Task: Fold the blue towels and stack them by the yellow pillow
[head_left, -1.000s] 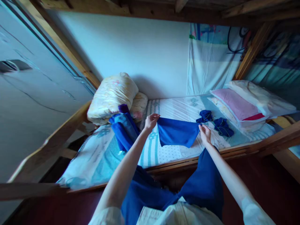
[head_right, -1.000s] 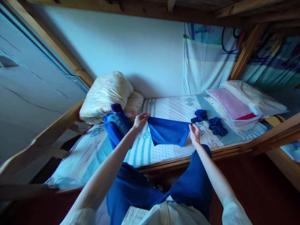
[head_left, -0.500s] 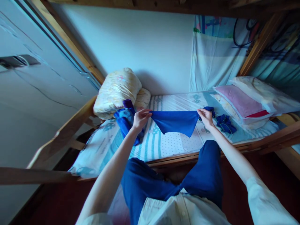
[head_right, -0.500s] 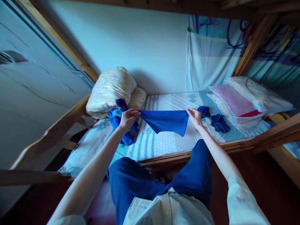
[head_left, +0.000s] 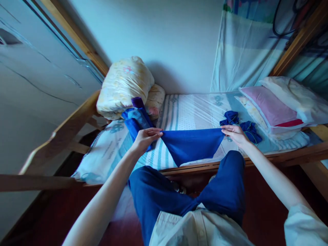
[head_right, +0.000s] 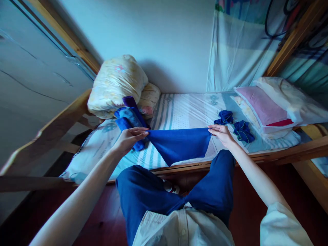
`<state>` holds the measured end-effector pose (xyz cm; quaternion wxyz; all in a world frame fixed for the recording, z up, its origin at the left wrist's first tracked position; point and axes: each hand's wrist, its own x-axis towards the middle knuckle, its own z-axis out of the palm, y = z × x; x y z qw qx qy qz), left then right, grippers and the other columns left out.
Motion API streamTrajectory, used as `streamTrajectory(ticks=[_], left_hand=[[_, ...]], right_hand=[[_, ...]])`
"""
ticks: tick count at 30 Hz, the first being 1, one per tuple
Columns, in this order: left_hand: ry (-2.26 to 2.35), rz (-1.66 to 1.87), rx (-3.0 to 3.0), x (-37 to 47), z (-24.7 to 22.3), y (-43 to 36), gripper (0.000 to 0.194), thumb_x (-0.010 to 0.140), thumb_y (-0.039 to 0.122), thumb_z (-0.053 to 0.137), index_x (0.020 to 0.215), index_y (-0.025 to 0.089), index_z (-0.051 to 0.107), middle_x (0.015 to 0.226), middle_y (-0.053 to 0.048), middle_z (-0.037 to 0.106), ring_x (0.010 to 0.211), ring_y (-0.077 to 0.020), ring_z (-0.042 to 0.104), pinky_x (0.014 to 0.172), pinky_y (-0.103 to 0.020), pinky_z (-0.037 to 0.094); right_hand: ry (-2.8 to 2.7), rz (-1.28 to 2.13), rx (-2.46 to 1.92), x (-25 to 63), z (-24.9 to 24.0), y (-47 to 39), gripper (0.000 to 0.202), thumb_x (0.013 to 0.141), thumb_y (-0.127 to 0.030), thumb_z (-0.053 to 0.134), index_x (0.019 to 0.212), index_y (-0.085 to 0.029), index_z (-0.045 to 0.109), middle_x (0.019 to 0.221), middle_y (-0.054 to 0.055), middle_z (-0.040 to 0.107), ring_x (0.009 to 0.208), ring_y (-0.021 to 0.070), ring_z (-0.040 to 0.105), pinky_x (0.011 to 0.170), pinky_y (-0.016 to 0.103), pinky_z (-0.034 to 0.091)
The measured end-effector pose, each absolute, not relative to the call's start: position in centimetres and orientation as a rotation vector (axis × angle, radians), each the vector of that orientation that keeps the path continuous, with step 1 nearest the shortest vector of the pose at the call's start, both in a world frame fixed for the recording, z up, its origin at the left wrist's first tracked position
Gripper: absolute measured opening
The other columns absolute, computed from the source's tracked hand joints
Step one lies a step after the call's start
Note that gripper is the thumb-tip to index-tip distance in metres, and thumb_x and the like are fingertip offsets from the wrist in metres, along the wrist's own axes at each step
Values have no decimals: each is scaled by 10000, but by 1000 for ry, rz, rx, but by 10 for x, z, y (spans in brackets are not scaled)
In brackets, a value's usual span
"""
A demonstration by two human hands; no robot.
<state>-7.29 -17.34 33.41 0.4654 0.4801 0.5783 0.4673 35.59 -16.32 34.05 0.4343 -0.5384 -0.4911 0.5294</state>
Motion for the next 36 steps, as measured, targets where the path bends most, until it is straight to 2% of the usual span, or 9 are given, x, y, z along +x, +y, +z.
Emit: streamTrajectory(ticks=[8,12,16,21,27,32,36], left_hand=[[1521,1149,1135,-68,299,-105,694,342,583,938,837,128,764,689,-70,717,649,-182,633,566,-265,452],[1645,1224,1162,-57,296,-55,555,412,488,907,809,130,762,683,-64,717,673,-187,640,593,-259,459],[1674,1373,1232,-54,301,-26,488,536,409,827,927,121,776,800,-75,752,750,-184,666,637,-240,481],[1612,1488,1413,-61,285,-35,459,636,407,767,1000,128,772,872,-82,757,829,-205,678,686,-256,497],[1735,1321,1405,-59,206,-99,497,687,463,727,1058,133,753,827,-79,742,752,-186,630,660,-262,455],[1898,862,1280,-44,116,-170,360,723,330,694,1046,181,750,851,-82,770,701,-188,613,731,-305,477],[1911,511,1195,-34,71,-208,417,742,227,659,1157,199,699,929,-80,783,772,-206,675,807,-325,505]], right_hand=[[-1203,1331,-1433,338,322,-91,298,627,-212,883,901,-155,780,894,72,759,672,97,601,580,206,444],[-1214,1138,-1450,322,309,-43,284,671,-247,829,926,-146,756,933,80,753,759,130,629,661,237,482],[-1269,940,-1343,316,304,-13,338,700,-309,781,990,-143,733,994,86,747,895,171,648,817,295,505],[-1356,846,-1297,321,285,-14,411,715,-381,745,1056,-154,719,1034,86,739,872,172,616,768,284,486],[-1446,902,-1445,325,212,-59,299,733,-355,654,922,-148,760,914,71,752,761,170,592,757,300,485],[-1488,1132,-1727,326,128,-121,172,724,-218,627,796,-179,778,895,82,772,865,236,665,840,346,518],[-1466,1379,-1917,325,82,-160,147,633,-74,669,689,-168,766,755,67,755,813,223,675,803,307,529]])
